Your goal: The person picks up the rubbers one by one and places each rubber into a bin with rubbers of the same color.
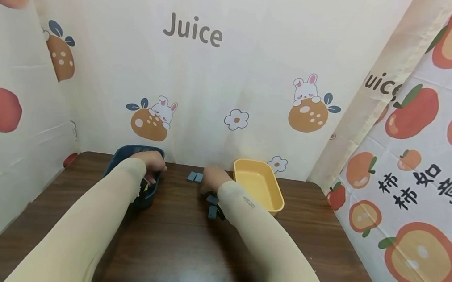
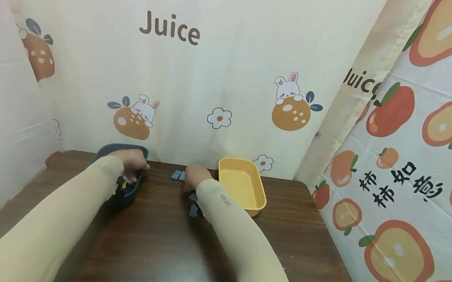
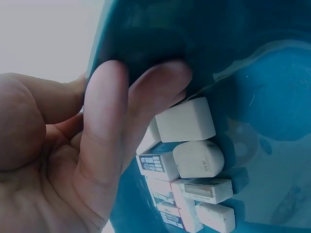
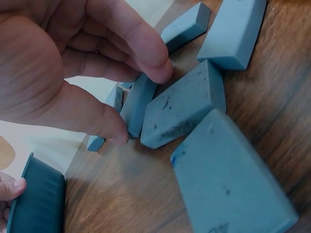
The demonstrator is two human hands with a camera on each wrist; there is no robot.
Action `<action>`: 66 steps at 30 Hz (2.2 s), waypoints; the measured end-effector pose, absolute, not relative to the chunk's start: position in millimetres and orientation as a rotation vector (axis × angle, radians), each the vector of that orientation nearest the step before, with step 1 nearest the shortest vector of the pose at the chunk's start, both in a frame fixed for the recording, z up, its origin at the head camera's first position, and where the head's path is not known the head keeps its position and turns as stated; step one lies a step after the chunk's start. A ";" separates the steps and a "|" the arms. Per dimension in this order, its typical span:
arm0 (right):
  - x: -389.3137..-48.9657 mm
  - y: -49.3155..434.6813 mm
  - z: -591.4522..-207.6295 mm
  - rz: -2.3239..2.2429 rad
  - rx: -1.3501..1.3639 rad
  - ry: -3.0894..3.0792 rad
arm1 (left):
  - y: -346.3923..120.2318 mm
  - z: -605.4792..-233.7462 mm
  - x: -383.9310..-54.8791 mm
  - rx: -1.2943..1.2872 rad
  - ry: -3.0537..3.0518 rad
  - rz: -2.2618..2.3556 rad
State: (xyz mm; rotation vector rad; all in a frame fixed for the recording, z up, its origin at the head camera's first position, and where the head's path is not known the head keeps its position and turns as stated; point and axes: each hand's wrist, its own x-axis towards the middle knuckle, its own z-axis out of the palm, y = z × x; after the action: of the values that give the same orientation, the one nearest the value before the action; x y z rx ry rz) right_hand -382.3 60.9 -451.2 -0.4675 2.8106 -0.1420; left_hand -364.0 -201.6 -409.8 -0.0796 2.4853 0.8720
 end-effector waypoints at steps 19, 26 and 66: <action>-367.2 65.3 -426.1 -0.237 -0.332 2.734 | -193.3 -414.4 -375.3 -0.127 2.471 0.829; -365.7 82.0 -388.1 -0.360 -0.427 2.740 | -197.6 -410.1 -370.8 -0.144 2.437 0.846; -460.7 193.7 -430.0 -0.092 -0.413 2.786 | -211.1 -406.7 -307.6 0.316 2.359 0.585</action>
State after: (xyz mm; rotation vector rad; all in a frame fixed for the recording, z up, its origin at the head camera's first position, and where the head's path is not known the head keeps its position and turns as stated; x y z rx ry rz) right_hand -460.7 193.7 -430.0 -0.4125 2.7862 -0.0917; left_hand -307.6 -211.1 -406.7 0.3157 2.3591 0.5850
